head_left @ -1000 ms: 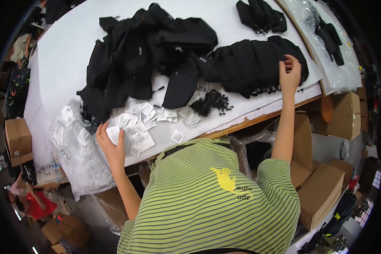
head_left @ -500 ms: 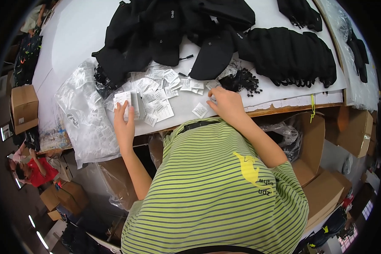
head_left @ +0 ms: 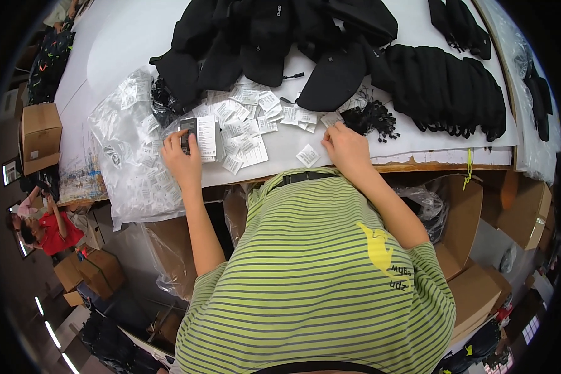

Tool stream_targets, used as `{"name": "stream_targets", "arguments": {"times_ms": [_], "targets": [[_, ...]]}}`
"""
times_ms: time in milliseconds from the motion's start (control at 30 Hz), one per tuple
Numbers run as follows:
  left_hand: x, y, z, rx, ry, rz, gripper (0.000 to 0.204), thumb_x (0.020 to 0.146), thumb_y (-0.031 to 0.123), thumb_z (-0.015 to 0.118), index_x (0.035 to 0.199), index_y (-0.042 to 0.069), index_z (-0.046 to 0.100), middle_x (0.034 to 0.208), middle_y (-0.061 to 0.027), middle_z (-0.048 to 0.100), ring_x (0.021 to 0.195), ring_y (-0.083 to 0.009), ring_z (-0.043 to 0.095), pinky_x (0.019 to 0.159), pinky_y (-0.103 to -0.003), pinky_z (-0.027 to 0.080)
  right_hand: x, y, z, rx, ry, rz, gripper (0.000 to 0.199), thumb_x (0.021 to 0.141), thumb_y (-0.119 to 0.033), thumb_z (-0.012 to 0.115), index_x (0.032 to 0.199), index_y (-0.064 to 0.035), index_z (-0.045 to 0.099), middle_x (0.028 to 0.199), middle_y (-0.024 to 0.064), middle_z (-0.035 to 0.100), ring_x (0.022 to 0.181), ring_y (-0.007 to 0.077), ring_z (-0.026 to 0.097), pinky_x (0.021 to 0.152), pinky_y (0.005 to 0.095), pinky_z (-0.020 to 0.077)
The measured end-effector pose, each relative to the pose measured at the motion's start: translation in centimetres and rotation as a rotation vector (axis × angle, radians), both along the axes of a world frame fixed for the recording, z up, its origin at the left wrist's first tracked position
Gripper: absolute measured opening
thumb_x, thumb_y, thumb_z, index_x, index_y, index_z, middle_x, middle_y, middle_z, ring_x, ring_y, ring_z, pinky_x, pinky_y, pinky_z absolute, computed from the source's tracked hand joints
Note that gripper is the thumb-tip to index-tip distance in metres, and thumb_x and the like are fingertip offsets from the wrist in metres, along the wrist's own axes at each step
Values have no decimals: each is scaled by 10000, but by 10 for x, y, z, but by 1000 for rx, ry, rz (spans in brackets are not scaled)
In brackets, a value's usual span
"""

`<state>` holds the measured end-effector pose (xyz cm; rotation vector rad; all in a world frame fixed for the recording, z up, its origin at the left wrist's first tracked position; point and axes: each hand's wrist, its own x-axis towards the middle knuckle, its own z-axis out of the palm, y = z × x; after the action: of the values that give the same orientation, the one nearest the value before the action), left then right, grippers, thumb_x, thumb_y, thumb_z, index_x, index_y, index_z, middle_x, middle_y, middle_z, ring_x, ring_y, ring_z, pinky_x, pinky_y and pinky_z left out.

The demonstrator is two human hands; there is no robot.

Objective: Packing black eyewear pouches with tags and preparing them for shipment.

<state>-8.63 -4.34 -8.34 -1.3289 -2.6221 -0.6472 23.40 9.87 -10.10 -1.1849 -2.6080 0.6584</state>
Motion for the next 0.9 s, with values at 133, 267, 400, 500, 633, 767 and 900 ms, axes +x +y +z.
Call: {"name": "stream_targets", "arguments": {"times_ms": [133,267,400,500,633,767,900], "targets": [[-3,5,8,-76,-48,26,292,815,258,651,1053,92,619,1045,-85,592,897,-241,553,785,-342,439,6,20,48,-223,257,-120,129,747,-163,698,778,-61,625,778,45,568,604,179,541,545,305,427],[-3,13,21,-64,-227,47,305,815,268,645,1049,74,623,1001,-77,603,864,-275,562,779,-363,451,23,38,89,-373,660,-274,93,766,-74,707,785,-28,628,778,-9,596,548,34,448,485,180,330],[-26,9,19,47,-110,130,281,830,208,627,1051,33,622,950,-100,630,777,-279,598,695,-362,482,31,37,128,-550,1221,-248,83,831,-35,637,859,-1,567,793,50,618,542,49,502,484,165,374],[-11,26,34,183,-70,147,256,849,173,614,1048,13,617,953,-104,639,762,-254,605,684,-338,487,35,34,147,-678,1418,104,70,867,0,569,906,-9,511,741,69,603,507,53,498,449,176,374],[38,50,57,356,-460,12,276,860,159,630,1085,1,606,940,-76,643,760,-153,592,683,-275,477,8,39,135,-891,1090,-176,112,827,-98,683,849,-26,600,656,-69,512,552,-18,382,497,148,280],[117,73,84,417,-888,-350,333,829,76,652,1154,39,590,878,-51,634,759,-78,571,682,-219,462,-8,28,113,-931,958,-140,121,816,-116,698,839,-19,629,639,-74,508,548,-20,378,493,152,276],[149,77,92,317,-977,-456,361,810,34,641,1166,75,594,809,-52,635,711,-91,603,684,-217,481,-19,24,112,-776,823,-229,136,804,-119,699,874,-12,655,596,-72,484,538,-6,375,482,165,276]]}}
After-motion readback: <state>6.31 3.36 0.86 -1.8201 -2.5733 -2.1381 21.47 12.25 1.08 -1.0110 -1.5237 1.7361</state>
